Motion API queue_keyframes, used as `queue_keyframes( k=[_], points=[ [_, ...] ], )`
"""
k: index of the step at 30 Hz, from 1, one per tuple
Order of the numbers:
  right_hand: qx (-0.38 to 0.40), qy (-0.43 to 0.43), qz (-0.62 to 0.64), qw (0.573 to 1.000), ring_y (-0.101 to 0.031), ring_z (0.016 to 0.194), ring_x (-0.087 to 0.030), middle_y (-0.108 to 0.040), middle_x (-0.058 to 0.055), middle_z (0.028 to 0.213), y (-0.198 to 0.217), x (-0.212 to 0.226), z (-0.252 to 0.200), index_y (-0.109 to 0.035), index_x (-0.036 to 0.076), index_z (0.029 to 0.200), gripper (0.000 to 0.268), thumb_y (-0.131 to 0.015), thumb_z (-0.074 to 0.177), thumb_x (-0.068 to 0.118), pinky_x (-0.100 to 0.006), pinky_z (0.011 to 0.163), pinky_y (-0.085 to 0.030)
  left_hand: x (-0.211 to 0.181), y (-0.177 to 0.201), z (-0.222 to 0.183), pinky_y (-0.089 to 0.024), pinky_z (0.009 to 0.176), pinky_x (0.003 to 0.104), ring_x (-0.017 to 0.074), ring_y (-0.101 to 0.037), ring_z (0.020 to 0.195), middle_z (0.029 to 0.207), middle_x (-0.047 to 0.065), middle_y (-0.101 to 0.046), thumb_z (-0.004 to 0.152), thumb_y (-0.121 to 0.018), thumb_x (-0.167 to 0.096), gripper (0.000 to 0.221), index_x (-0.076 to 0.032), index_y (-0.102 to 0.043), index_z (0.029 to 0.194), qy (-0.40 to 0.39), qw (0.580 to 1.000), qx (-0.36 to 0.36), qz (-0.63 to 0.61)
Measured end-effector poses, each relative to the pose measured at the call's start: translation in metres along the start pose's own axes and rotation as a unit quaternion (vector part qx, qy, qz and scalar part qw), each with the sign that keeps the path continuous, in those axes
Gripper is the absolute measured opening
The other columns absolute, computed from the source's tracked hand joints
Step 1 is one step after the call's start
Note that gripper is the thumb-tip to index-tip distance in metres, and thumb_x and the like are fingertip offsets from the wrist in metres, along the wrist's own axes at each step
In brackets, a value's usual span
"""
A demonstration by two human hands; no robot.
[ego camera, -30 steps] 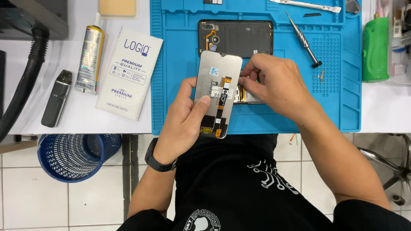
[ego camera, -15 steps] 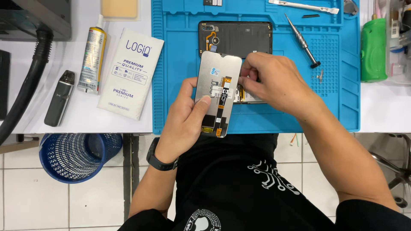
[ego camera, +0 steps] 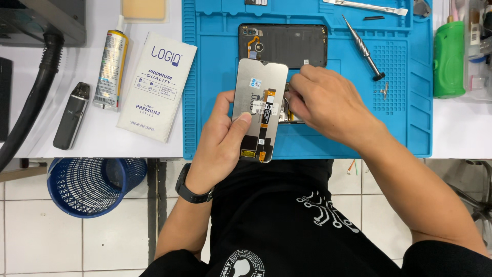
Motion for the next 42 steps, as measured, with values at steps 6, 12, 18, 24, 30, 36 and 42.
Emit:
queue_keyframes(
  k=[6,12,18,24,30,36,42],
  points=[
    [-0.069,0.056,-0.095,0.992,-0.053,0.064,-0.02,-0.043,0.0,0.072,-0.017,-0.002,-0.007,-0.063,0.009,0.085,0.019,-0.064,0.103,0.015,-0.032,0.059,-0.044,0.001,-0.001,-0.003,-0.06,0.086,0.05,0.0248,-0.068,0.092,0.091,0.025,-0.071,0.104,-0.041,-0.01,0.027,0.0,-0.046,0.128,-0.003,1.0,0.001,-0.008],
    [-0.123,0.083,-0.111,0.983,-0.05,0.065,-0.018,-0.039,0.0,0.073,-0.027,-0.004,-0.011,-0.057,0.011,0.083,0.022,-0.061,0.104,0.013,-0.031,0.06,-0.043,0.002,-0.001,-0.002,-0.06,0.085,0.048,0.0232,-0.066,0.091,0.091,0.023,-0.071,0.104,-0.042,-0.01,0.026,0.001,-0.046,0.128,-0.003,1.0,0.001,-0.011],
    [-0.043,0.002,0.072,0.996,-0.051,0.062,-0.022,-0.044,-0.002,0.068,-0.006,-0.008,-0.005,-0.061,0.008,0.082,0.017,-0.064,0.099,0.007,-0.034,0.057,-0.044,0.001,-0.002,-0.002,-0.06,0.083,0.047,0.0208,-0.065,0.088,0.089,0.02,-0.07,0.104,-0.042,-0.01,0.026,-0.001,-0.047,0.128,-0.004,1.0,-0.004,-0.014],
    [0.072,-0.061,0.134,0.986,-0.049,0.054,-0.026,-0.047,-0.007,0.06,0.019,0.002,0.012,-0.063,0.004,0.078,0.016,-0.062,0.093,0.007,-0.039,0.053,-0.043,-0.004,-0.002,-0.002,-0.06,0.083,0.045,0.0199,-0.063,0.087,0.087,0.017,-0.069,0.104,-0.043,-0.011,0.025,-0.003,-0.047,0.128,0.006,1.0,-0.005,-0.001],
    [0.093,-0.077,0.122,0.985,-0.051,0.055,-0.026,-0.052,-0.009,0.061,0.019,0.003,0.014,-0.068,0.003,0.083,0.013,-0.063,0.094,0.007,-0.038,0.053,-0.044,-0.004,-0.004,-0.003,-0.06,0.082,0.047,0.0204,-0.064,0.088,0.087,0.019,-0.07,0.103,-0.043,-0.011,0.027,-0.003,-0.048,0.129,0.006,1.0,-0.009,0.017],
    [0.138,-0.086,0.113,0.98,-0.053,0.052,-0.024,-0.054,-0.008,0.06,0.02,0.003,0.021,-0.068,0.005,0.081,0.015,-0.062,0.093,0.01,-0.035,0.05,-0.044,-0.001,-0.002,-0.001,-0.059,0.084,0.047,0.0217,-0.064,0.089,0.088,0.02,-0.07,0.103,-0.042,-0.011,0.028,-0.003,-0.048,0.129,0.011,1.0,-0.008,0.021],
    [0.168,-0.091,0.101,0.976,-0.053,0.05,-0.024,-0.055,-0.009,0.057,0.024,0.005,0.028,-0.069,0.003,0.082,0.015,-0.059,0.092,0.008,-0.034,0.049,-0.044,-0.008,-0.006,-0.004,-0.058,0.083,0.047,0.0227,-0.064,0.089,0.087,0.019,-0.069,0.102,-0.043,-0.011,0.029,-0.002,-0.048,0.13,0.026,0.999,-0.011,0.026]
  ],
)
Point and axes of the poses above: each hand's wrist, its own z-axis towards the middle knuckle, its own y-axis out of the back of the hand, x = y × z, the point moved 3 cm from there along z, towards the middle knuckle
